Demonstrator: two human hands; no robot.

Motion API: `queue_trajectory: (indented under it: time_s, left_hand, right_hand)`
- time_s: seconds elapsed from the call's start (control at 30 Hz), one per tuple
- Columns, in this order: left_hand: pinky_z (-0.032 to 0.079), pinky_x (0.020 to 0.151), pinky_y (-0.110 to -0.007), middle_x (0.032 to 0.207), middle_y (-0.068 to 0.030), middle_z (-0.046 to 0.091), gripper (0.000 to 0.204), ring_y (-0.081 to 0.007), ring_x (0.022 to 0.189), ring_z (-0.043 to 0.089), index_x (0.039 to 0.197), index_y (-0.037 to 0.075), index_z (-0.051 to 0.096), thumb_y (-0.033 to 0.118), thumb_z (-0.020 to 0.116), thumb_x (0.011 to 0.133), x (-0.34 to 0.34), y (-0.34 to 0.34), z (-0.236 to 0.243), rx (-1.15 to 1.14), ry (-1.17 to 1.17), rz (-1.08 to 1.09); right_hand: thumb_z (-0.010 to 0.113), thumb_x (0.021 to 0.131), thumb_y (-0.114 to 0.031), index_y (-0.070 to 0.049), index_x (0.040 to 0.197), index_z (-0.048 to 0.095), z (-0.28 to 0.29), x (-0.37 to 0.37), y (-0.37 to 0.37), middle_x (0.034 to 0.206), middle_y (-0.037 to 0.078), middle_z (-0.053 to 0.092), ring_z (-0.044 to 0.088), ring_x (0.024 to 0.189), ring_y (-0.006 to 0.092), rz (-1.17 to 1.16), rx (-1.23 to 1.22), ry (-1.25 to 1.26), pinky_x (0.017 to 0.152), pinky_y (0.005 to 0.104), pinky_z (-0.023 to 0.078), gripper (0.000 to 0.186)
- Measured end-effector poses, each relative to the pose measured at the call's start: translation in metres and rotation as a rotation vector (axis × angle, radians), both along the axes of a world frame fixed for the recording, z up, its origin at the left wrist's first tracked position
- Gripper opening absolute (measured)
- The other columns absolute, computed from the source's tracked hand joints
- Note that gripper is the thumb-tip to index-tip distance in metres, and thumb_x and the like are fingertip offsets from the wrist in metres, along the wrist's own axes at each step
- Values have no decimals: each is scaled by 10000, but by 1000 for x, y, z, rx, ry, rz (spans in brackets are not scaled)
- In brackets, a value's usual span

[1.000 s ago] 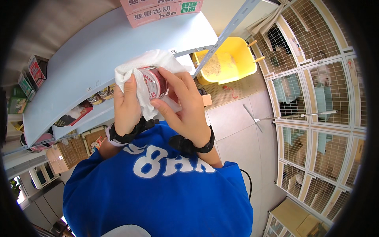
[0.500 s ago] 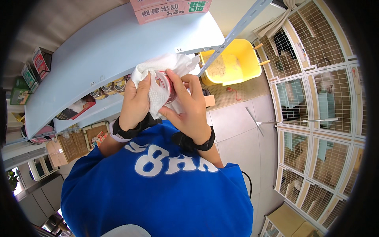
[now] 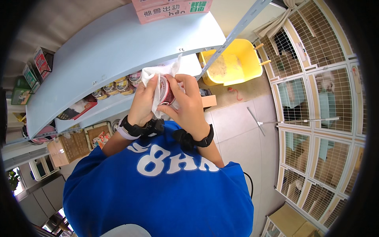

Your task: The person wipes several boxes and small cans with a cloth before placing them on a metal shelf.

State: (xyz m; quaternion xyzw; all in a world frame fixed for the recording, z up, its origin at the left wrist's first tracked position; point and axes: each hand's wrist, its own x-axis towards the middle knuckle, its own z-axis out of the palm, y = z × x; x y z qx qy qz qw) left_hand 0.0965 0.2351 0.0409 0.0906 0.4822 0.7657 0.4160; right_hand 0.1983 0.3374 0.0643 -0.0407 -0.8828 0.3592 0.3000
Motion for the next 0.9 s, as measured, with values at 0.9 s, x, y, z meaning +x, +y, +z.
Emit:
queue_trajectory:
  time_s: [0.9]
  left_hand:
    - [408, 947, -369, 1265, -112, 446, 505, -229, 1134, 471, 1334, 2, 308, 38, 521, 877, -49, -64, -6, 166, 279, 94]
  right_hand:
    - [515, 797, -185, -50, 675, 500, 114, -47, -138, 651, 71, 506, 525, 634, 229, 1049, 245, 901, 584, 351, 397, 183]
